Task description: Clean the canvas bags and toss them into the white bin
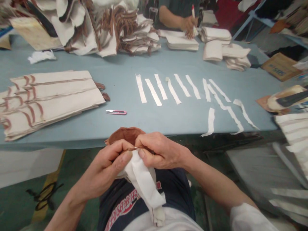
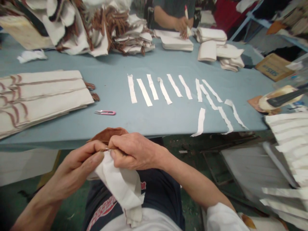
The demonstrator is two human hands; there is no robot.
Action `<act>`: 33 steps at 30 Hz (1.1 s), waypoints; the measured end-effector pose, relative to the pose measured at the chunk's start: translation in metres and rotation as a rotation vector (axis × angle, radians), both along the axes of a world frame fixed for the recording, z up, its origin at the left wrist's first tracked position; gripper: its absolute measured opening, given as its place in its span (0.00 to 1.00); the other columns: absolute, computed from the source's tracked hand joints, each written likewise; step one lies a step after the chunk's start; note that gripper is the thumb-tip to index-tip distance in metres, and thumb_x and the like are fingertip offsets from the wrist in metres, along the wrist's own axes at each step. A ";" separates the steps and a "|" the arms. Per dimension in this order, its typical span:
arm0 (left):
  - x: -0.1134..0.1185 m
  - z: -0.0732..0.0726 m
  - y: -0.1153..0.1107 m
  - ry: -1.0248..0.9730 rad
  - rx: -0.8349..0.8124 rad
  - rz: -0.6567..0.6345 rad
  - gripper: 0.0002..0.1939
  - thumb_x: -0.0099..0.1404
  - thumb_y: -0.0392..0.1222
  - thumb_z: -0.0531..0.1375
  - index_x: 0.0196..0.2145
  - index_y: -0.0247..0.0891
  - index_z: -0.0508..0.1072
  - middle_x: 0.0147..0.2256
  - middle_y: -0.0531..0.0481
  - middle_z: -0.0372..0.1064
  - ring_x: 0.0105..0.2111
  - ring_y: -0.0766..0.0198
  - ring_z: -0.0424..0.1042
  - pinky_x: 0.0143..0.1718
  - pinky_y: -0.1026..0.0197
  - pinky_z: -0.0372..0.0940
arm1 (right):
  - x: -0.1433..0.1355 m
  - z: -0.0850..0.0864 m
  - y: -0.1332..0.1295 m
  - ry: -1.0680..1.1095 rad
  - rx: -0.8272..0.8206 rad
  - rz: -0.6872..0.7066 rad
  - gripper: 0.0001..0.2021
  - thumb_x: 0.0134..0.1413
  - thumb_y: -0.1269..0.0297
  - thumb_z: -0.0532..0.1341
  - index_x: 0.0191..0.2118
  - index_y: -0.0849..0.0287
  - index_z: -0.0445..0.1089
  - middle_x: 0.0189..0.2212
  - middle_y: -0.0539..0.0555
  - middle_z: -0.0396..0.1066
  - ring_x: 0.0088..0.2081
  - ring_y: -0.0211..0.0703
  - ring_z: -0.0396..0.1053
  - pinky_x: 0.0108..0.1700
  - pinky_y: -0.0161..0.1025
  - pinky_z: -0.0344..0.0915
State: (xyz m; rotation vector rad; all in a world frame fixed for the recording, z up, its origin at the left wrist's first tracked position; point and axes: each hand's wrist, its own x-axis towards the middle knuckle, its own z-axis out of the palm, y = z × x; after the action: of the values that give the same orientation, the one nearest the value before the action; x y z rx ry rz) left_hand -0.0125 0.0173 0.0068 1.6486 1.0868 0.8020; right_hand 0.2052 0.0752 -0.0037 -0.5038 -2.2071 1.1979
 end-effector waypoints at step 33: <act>-0.011 0.014 -0.006 0.251 0.257 -0.138 0.14 0.78 0.41 0.60 0.32 0.41 0.74 0.27 0.57 0.73 0.25 0.67 0.70 0.29 0.65 0.61 | 0.013 0.017 -0.008 -0.229 0.479 -0.010 0.09 0.70 0.70 0.58 0.36 0.59 0.73 0.30 0.52 0.79 0.32 0.42 0.71 0.34 0.40 0.57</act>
State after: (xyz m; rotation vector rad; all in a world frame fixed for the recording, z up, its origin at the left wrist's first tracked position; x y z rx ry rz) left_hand -0.0231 0.0109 0.0211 2.0613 1.0589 0.6780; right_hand 0.2179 0.0673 0.0130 -0.4649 -2.5708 0.5890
